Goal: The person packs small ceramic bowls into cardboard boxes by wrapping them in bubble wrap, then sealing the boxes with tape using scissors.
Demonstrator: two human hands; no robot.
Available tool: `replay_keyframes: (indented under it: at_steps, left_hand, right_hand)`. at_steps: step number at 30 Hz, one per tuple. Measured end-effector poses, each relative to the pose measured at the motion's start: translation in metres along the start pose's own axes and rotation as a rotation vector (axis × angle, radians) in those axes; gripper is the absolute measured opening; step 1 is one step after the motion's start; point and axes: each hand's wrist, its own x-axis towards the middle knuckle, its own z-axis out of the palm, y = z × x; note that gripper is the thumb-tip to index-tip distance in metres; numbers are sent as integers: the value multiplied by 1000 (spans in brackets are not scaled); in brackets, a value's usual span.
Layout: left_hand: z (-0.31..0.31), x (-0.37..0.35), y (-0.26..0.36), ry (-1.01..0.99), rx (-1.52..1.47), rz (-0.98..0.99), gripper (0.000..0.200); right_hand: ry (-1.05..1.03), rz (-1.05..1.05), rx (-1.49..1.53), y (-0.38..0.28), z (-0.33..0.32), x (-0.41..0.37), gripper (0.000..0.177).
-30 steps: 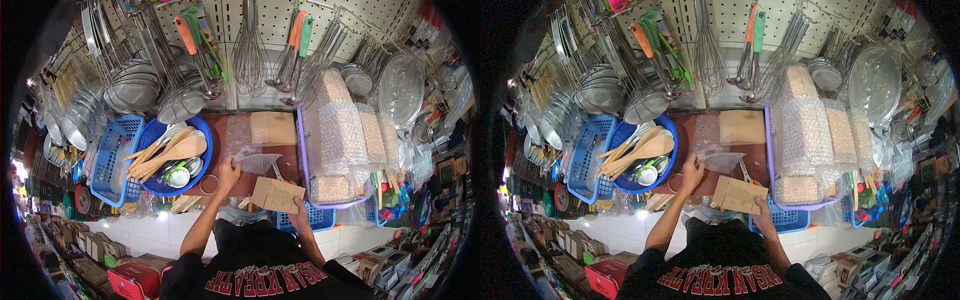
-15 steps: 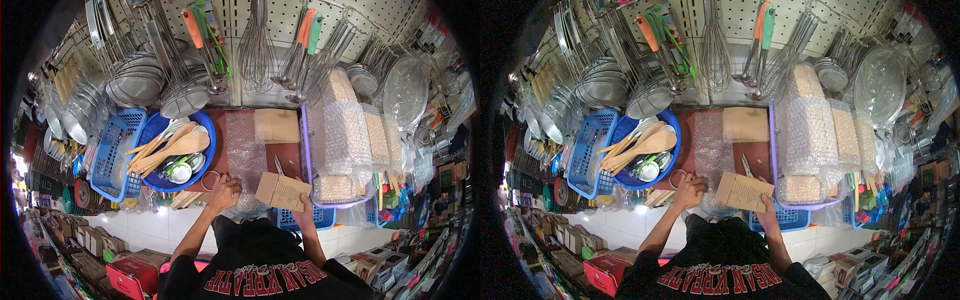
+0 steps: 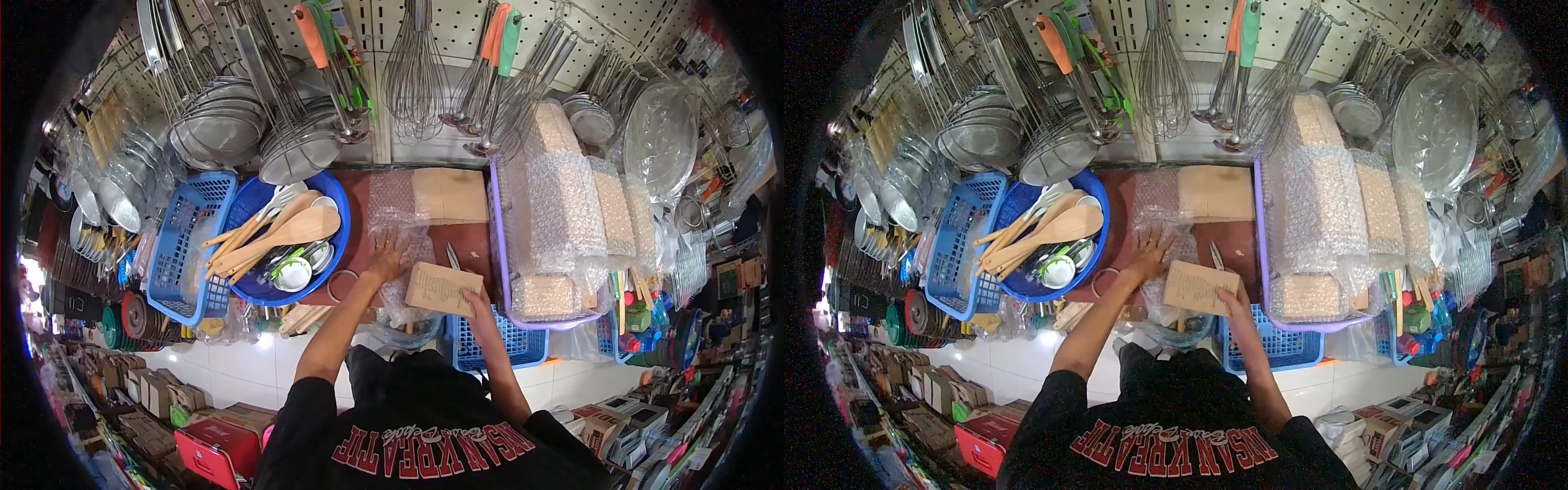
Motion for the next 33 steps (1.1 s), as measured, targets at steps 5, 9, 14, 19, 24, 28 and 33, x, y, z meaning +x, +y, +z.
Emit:
replay_keyframes:
  at_steps: [5, 9, 14, 19, 24, 28, 33]
  left_hand:
    - [-15, 16, -9, -67, 63, -58, 84]
    - [-24, 12, -11, -71, 57, -69, 81]
    - [-23, 1, -19, -68, -26, -148, 87]
    - [-44, -3, 2, -110, 50, -287, 93]
    - [-39, 8, -8, -153, 5, -239, 99]
    - [-40, 10, -16, -30, 50, -66, 95]
    - [-32, -8, -24, 301, -143, 109, 67]
  right_hand:
    - [-53, 5, -179, -3, 3, 38, 66]
    - [-80, -11, -116, -11, 11, 54, 67]
    - [-82, 20, -73, -7, 9, 61, 66]
    - [-71, 45, -67, 3, 6, 57, 63]
    - [-59, 51, -88, 4, 5, 53, 64]
    - [-78, 15, -102, 5, 0, 57, 64]
    - [-110, 50, -122, -5, 6, 57, 65]
